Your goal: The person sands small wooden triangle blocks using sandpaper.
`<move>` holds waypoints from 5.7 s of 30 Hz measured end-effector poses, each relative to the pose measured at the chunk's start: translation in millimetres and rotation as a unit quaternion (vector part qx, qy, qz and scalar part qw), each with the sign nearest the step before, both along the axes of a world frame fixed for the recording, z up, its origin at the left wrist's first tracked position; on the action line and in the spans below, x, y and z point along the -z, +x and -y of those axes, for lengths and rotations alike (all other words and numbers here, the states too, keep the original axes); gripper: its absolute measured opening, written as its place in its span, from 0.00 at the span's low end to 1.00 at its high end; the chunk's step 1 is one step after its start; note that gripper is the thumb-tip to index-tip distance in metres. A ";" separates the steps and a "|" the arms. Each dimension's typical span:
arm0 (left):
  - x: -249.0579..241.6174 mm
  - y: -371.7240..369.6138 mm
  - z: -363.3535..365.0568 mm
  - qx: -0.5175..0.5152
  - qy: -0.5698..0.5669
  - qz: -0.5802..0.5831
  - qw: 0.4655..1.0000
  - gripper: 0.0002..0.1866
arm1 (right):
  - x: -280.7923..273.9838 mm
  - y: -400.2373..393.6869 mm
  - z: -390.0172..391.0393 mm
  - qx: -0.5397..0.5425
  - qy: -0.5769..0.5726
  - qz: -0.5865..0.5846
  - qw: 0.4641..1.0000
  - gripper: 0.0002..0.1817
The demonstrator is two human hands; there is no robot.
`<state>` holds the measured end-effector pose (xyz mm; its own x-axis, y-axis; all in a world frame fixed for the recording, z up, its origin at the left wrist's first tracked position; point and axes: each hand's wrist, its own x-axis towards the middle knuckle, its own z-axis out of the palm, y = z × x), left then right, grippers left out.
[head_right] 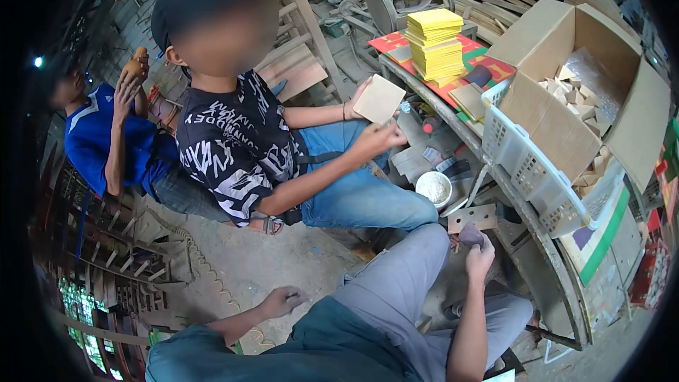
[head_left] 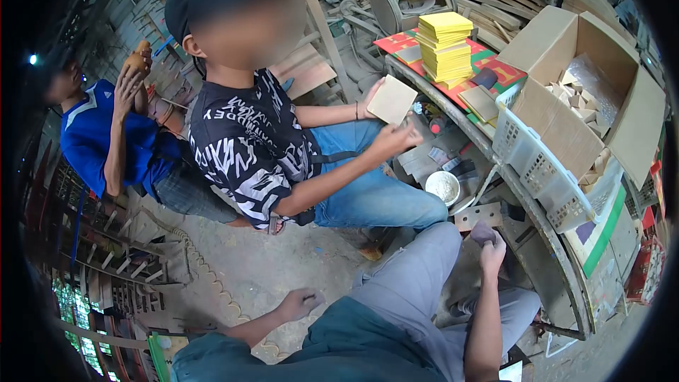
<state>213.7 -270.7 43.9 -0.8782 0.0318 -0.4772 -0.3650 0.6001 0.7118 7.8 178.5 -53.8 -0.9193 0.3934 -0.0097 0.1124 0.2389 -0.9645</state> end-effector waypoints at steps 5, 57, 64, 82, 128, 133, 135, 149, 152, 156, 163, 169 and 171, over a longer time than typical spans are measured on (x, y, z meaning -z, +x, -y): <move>10.0 66.1 28.1 0.097 0.014 0.102 0.990 0.11 | -4.8 8.4 -5.6 -0.004 -0.011 0.015 1.000 0.21; 20.8 -150.3 -102.1 -0.047 0.100 -0.165 0.980 0.08 | -31.8 -2.3 26.9 -0.026 -0.361 0.234 0.902 0.21; 31.2 -164.2 -98.2 0.085 0.111 -0.151 0.979 0.11 | -37.8 -2.0 4.7 -0.042 -0.439 0.251 0.862 0.21; 73.8 -71.8 52.6 -0.025 -0.010 0.081 0.996 0.12 | -313.6 96.8 -210.3 0.213 -0.340 -0.248 0.882 0.10; -28.6 2.9 -7.6 0.232 0.032 0.245 0.941 0.16 | -134.6 148.0 230.7 -0.805 0.154 0.024 0.572 0.13; -25.0 9.7 -3.4 0.177 0.164 0.271 0.932 0.13 | -135.9 149.7 212.1 -0.794 0.044 -0.016 0.607 0.15; -8.1 21.4 10.0 0.187 0.160 0.281 0.928 0.13 | -140.8 152.5 206.6 -0.793 0.043 -0.015 0.608 0.16; -18.8 29.9 8.8 0.274 0.105 0.214 0.932 0.31 | -139.4 155.6 210.0 -0.810 0.046 -0.038 0.583 0.17; -35.1 18.7 0.4 0.304 0.066 0.217 0.925 0.31 | -137.7 155.5 211.1 -0.809 0.043 -0.035 0.586 0.17; -27.4 21.7 4.3 0.323 0.067 0.157 0.931 0.31 | -134.0 156.1 212.1 -0.807 0.038 -0.041 0.588 0.16; -30.2 16.5 11.0 0.306 0.045 0.203 0.929 0.23 | -147.0 143.6 213.3 -0.816 0.059 -0.008 0.575 0.15; -9.2 48.2 23.5 0.299 0.085 0.160 0.937 0.18 | -134.6 152.1 208.5 -0.808 0.045 -0.046 0.585 0.17; -17.4 44.0 12.4 0.288 0.077 0.107 0.949 0.19 | -128.1 150.9 207.1 -0.795 0.026 -0.036 0.605 0.19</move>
<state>257.7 -283.1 61.3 -0.5786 0.5602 -0.5928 -0.1542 0.6386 0.7540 158.7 -28.5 74.3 -0.1323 -0.9908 0.0273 -0.3414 0.0197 -0.9397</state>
